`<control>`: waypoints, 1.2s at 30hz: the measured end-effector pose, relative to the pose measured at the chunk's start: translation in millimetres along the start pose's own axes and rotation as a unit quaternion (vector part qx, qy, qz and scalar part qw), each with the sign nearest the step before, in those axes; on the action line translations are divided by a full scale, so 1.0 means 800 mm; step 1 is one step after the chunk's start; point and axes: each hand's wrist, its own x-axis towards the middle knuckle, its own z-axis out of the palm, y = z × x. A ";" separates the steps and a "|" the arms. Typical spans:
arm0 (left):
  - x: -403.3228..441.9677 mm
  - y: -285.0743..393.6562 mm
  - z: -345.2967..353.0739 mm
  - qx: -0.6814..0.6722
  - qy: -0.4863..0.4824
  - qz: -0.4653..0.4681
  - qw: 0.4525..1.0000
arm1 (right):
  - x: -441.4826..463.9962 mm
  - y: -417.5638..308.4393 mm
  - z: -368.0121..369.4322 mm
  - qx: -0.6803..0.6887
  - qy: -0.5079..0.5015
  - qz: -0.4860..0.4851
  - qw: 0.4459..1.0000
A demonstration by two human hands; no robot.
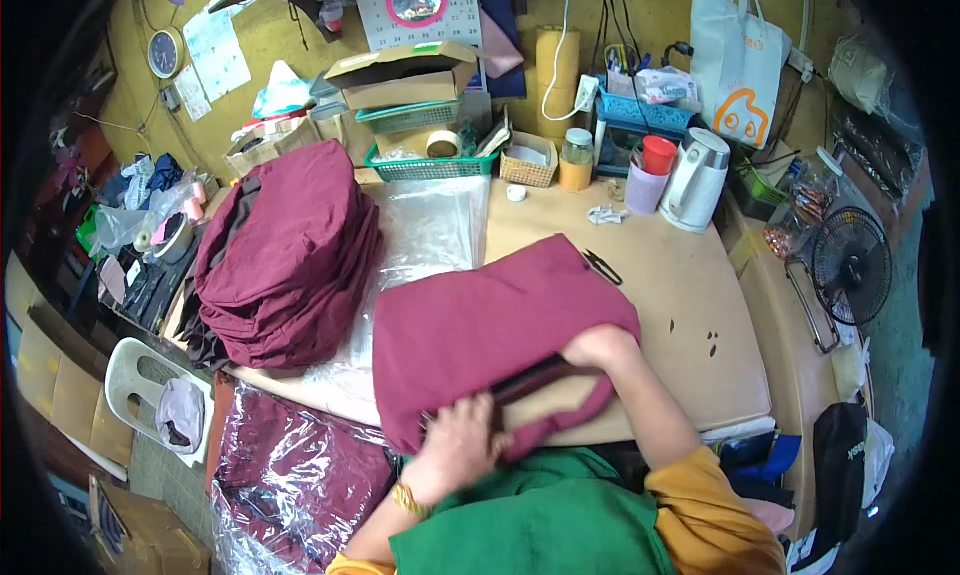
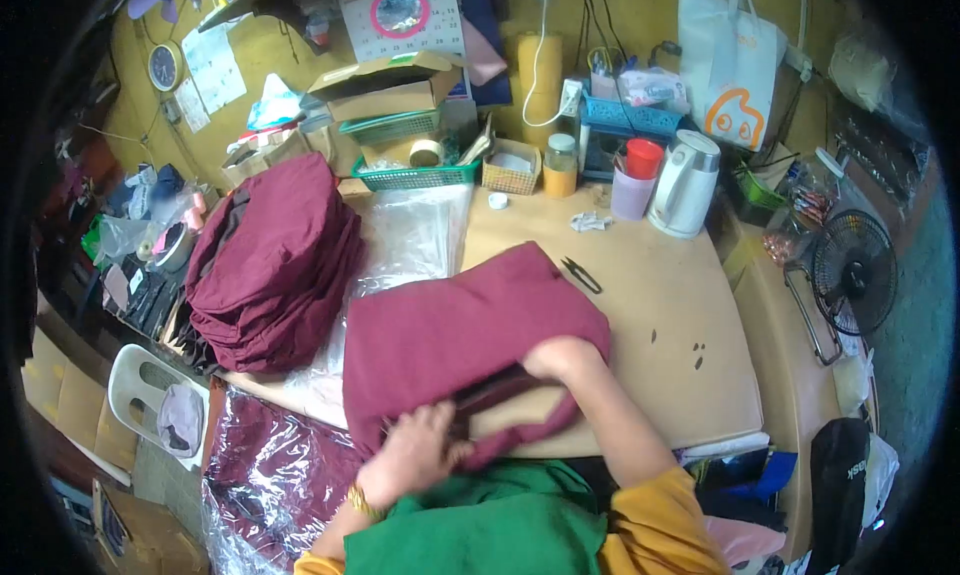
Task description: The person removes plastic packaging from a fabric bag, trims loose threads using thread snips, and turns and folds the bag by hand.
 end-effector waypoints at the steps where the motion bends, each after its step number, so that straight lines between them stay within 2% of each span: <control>1: -0.006 -0.004 -0.003 -0.105 -0.044 0.108 0.988 | -0.027 0.021 0.040 0.020 0.024 -0.075 0.997; 2: -0.015 -0.006 -0.014 -0.209 -0.087 0.213 0.950 | -0.045 -0.006 0.009 0.001 -0.240 -0.022 0.970; 3: -0.023 -0.005 -0.043 -0.283 -0.152 0.217 0.922 | -0.065 -0.040 -0.026 0.080 -0.287 -0.090 0.950; 4: -0.023 -0.008 -0.081 -0.273 -0.220 0.164 0.922 | -0.081 -0.048 -0.040 0.136 -0.305 -0.152 0.930; 6: -0.016 -0.038 -0.102 -0.316 -0.012 0.100 0.943 | -0.116 -0.039 -0.062 0.226 -0.325 -0.265 0.879; 8: 0.004 -0.085 -0.094 -0.230 0.208 -0.053 0.949 | -0.109 -0.015 -0.117 0.388 -0.307 -0.347 0.797; 10: 0.034 -0.144 -0.063 -0.085 0.308 -0.058 0.946 | -0.089 0.046 -0.120 0.590 -0.173 -0.262 0.744; 11: 0.049 -0.168 -0.047 -0.175 0.290 -0.069 0.938 | -0.068 0.066 -0.115 0.623 -0.051 -0.076 0.777; 12: 0.062 -0.180 -0.036 -0.264 0.268 -0.080 0.923 | -0.031 0.091 -0.095 0.446 0.103 0.037 0.889; 13: 0.072 -0.189 -0.026 -0.251 0.270 -0.070 0.927 | -0.008 0.109 -0.065 0.294 0.181 0.006 0.939; 14: 0.084 -0.195 -0.020 -0.252 0.270 -0.066 0.927 | 0.014 0.124 -0.039 0.133 0.253 -0.025 0.958; 15: 0.095 -0.200 -0.013 -0.323 0.254 -0.070 0.909 | 0.032 0.136 -0.018 0.131 0.255 -0.023 0.958; 16: 0.103 -0.205 -0.005 -0.392 0.235 -0.077 0.886 | 0.047 0.148 0.002 0.293 0.170 0.016 0.941; 17: 0.109 -0.210 0.004 -0.367 0.253 -0.085 0.891 | 0.061 0.159 0.017 0.444 0.078 0.054 0.891; 18: 0.108 -0.210 0.000 -0.367 0.252 -0.088 0.891 | 0.076 0.177 0.027 0.445 0.075 0.055 0.891; 20: 0.106 -0.215 -0.022 -0.437 0.354 -0.064 0.825 | 0.107 0.221 0.026 0.496 0.205 0.034 0.843; 22: 0.098 -0.216 -0.051 -0.412 0.390 -0.093 0.819 | 0.117 0.228 -0.026 0.423 0.223 0.047 0.877; 23: 0.092 -0.215 -0.063 -0.409 0.367 -0.102 0.830 | 0.110 0.207 -0.033 0.426 0.219 0.050 0.877; 25: 0.097 -0.215 -0.059 -0.399 0.359 -0.098 0.838 | 0.114 0.146 -0.030 0.426 0.111 0.038 0.897; 26: 0.099 -0.217 -0.054 -0.388 0.352 -0.088 0.847 | 0.113 0.123 -0.006 0.517 0.067 0.025 0.853; 28: 0.102 -0.223 -0.039 -0.387 0.371 -0.081 0.841 | 0.108 0.106 0.021 0.601 0.022 0.007 0.799; 29: 0.099 -0.230 -0.034 -0.385 0.361 -0.098 0.844 | 0.106 0.103 0.027 0.485 -0.047 -0.057 0.872; 30: 0.094 -0.236 -0.032 -0.383 0.350 -0.116 0.847 | 0.105 0.100 0.032 0.356 -0.115 -0.119 0.920; 31: 0.095 -0.234 -0.037 -0.373 0.380 -0.085 0.842 | 0.103 0.087 0.020 0.335 -0.031 -0.069 0.939; 32: 0.095 -0.232 -0.038 -0.365 0.405 -0.059 0.836 | 0.134 0.102 0.022 0.441 0.065 0.024 0.895; 33: 0.101 -0.212 -0.055 -0.317 0.435 -0.090 0.838 | 0.122 0.064 -0.029 0.376 0.150 0.023 0.914; 34: 0.114 -0.213 -0.062 -0.271 0.509 -0.013 0.817 | 0.147 0.085 -0.026 0.229 0.316 -0.039 0.920; 35: 0.117 -0.198 -0.077 -0.204 0.545 -0.036 0.812 | 0.160 0.088 -0.039 0.110 0.457 -0.126 0.873; 36: 0.114 -0.175 -0.099 -0.135 0.578 -0.057 0.803 | 0.146 0.080 -0.053 0.111 0.457 -0.123 0.874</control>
